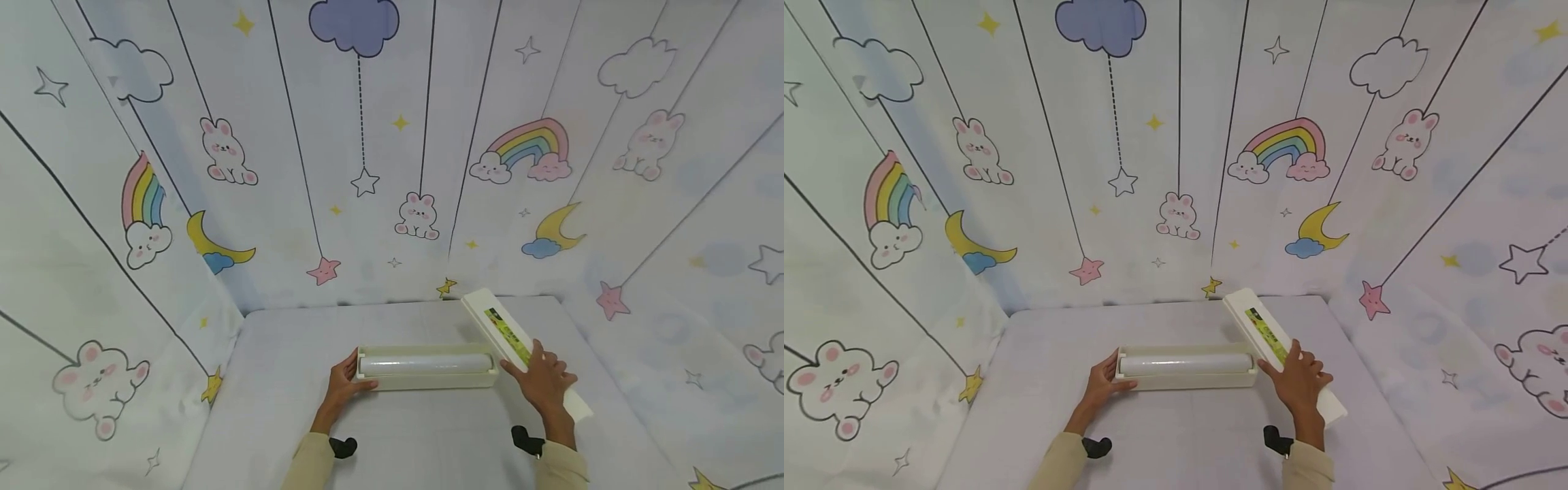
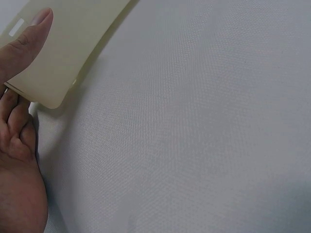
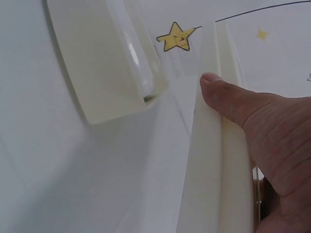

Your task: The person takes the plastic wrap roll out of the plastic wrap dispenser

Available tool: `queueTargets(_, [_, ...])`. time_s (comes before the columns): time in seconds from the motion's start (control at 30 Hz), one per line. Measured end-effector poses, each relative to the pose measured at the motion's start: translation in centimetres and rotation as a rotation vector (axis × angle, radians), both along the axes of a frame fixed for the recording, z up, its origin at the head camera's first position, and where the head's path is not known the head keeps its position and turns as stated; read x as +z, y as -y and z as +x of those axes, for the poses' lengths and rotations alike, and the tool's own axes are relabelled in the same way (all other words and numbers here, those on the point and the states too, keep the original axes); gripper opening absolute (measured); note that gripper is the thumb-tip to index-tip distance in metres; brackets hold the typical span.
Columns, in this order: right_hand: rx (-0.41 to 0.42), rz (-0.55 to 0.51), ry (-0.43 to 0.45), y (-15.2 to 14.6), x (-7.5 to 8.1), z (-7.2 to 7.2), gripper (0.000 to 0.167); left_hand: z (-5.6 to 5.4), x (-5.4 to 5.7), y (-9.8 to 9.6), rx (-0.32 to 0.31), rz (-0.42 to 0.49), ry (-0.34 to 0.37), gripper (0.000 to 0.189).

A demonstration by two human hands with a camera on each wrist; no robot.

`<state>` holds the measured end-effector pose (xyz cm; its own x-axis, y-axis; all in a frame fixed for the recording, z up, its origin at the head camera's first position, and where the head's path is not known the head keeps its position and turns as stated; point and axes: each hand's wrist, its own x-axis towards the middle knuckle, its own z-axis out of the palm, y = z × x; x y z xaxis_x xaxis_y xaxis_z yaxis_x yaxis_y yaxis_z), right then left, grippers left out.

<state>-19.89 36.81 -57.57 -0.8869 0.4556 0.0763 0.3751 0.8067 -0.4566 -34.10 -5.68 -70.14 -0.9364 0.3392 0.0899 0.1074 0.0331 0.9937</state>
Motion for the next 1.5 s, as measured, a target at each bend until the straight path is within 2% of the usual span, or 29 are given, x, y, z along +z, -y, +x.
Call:
queueTargets(0.13, [-0.013, 0.000, -0.015, 0.1, 0.0, 0.2, 0.107, 0.1, 0.0, 0.2, 0.003, 0.004, 0.035, 0.106])
queueTargets(0.53, [-0.052, 0.001, -0.014, -0.2, 0.2, 0.8, 0.107, 0.5, 0.7, 0.0, 0.016, -0.004, 0.020, 0.104])
queueTargets(0.77, [-0.058, -0.025, 0.006, -0.4, 0.2, 1.0, 0.107, 0.4, 0.6, 0.0, 0.018, -0.028, -0.020, 0.103])
queueTargets(1.03, [-0.067, -0.008, 0.015, -0.8, 0.2, 1.2, 0.107, 0.5, 0.8, 0.1, 0.009, 0.009, 0.027, 0.104])
queueTargets(1.27, [-0.075, -0.030, 0.020, -0.8, 0.5, 1.5, 0.105, 0.4, 0.9, 0.0, 0.012, 0.009, 0.017, 0.104])
queueTargets(1.5, [-0.100, -0.002, 0.016, -1.1, 0.4, 1.8, 0.106, 0.5, 0.9, 0.0, 0.009, -0.004, -0.009, 0.104])
